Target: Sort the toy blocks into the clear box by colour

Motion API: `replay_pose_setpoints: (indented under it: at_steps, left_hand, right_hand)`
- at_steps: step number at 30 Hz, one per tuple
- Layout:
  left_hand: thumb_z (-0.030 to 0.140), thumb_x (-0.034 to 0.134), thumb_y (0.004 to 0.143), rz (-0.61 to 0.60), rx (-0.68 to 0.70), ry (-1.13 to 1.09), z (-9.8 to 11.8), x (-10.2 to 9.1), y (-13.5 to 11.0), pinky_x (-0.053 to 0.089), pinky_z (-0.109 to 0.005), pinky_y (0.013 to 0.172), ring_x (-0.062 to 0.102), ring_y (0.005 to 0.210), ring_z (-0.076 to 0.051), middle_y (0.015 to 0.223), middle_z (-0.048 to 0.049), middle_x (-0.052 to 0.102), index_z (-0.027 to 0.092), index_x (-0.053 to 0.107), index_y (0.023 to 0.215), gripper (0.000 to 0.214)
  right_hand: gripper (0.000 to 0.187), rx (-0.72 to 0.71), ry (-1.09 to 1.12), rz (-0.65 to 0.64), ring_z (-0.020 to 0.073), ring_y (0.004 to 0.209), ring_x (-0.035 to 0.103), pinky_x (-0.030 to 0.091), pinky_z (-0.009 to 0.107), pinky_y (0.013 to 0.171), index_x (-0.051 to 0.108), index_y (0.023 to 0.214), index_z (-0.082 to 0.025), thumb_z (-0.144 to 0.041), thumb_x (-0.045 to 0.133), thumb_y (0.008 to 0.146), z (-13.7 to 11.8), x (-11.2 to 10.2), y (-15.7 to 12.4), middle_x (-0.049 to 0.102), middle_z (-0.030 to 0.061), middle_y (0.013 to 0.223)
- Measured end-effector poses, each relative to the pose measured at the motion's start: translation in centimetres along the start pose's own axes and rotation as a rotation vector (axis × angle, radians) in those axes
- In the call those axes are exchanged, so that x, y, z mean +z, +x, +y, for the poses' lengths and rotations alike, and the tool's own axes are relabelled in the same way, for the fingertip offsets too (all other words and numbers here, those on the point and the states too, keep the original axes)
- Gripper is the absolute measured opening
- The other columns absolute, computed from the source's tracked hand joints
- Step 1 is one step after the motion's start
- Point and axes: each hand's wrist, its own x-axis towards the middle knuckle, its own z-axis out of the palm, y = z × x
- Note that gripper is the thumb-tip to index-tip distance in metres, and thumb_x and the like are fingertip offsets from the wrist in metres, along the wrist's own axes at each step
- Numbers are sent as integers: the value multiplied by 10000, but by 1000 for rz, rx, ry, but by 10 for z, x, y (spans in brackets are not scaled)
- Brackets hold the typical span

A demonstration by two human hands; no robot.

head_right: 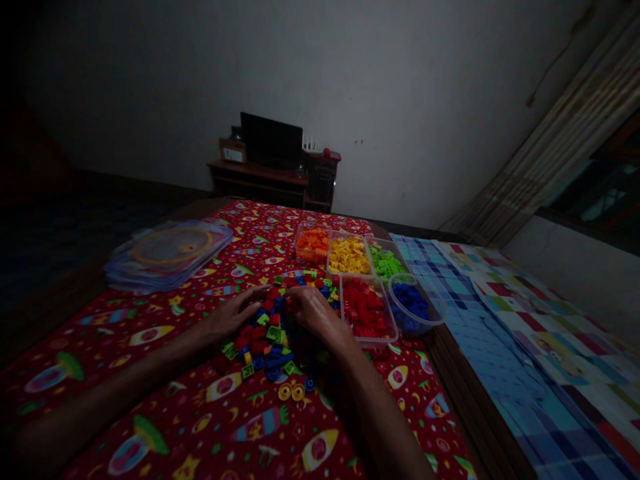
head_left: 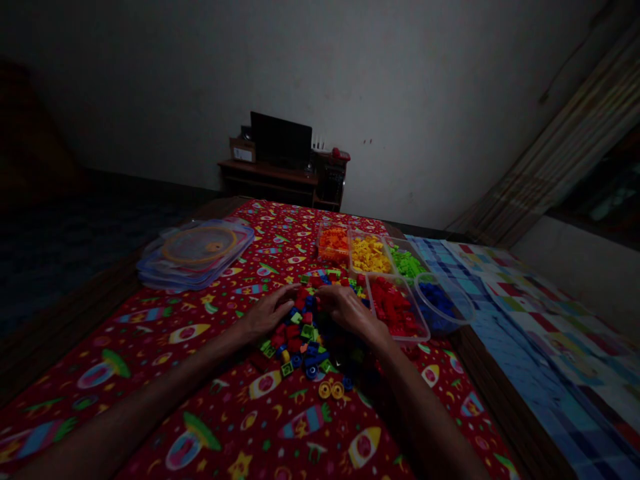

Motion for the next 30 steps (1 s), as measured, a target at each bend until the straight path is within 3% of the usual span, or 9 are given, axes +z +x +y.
replay_pose_setpoints:
  at_steps: [4,8,12,17,22,26,30]
  left_hand:
    - [507,597,728,0,-32,-78,-3,-3,3,463,-448,981,617,1093,-290,1181,-110,675,180,636,1126,517]
    - [552,635,672,31,-82,-91,-5,-4,4,495,-450,936,647,1030,-288,1122,-104,703,177,656,1070,546]
    - [564,607,685,57,-90,-26,-4,-6,3,516,-408,890,662,984,-275,1056,-86,724,193,657,1055,526]
    - [532,510,774,95,-84,96,-7,-9,3,512,-392,858,662,958,-271,1015,-101,725,167,597,1179,552]
    - [505,512,788,75,-81,102,-9,-7,3,491,-421,906,630,1033,-285,1110,-107,694,179,555,1250,567]
    - [504,487,810,70,44,223,-11,-3,2,386,-438,1047,502,1232,-293,1344,-119,556,186,522,1296,582]
    - [470,443,850,-12,156,344,-17,-2,3,345,-429,1081,461,1271,-279,1374,-135,520,172,533,1286,536]
  right_hand:
    - [366,26,-34,98,210,1062,577,428,355,941,624,1144,-162,-66,547,800,16,9,-4,651,111,1121]
    - [362,15,-35,116,213,1057,594,442,338,916,625,1161,-157,-81,523,822,21,8,-4,663,115,1117]
    - [316,30,-32,90,214,976,638,464,316,868,653,1128,-140,-121,541,833,15,1,-2,699,115,1040]
    - [323,40,-15,116,211,1014,633,463,330,898,664,1111,-165,-104,546,816,9,-6,-3,697,97,1080]
    - [383,23,-33,57,210,1073,610,445,350,938,626,1172,-173,-68,529,816,10,-1,-5,670,101,1147]
    - [459,-35,-104,-58,236,1101,578,432,364,941,550,1263,-142,-133,616,809,9,8,-6,637,143,1183]
    - [390,-75,-162,-63,225,1045,580,427,325,904,572,1196,-115,-85,592,808,5,13,-5,652,145,1097]
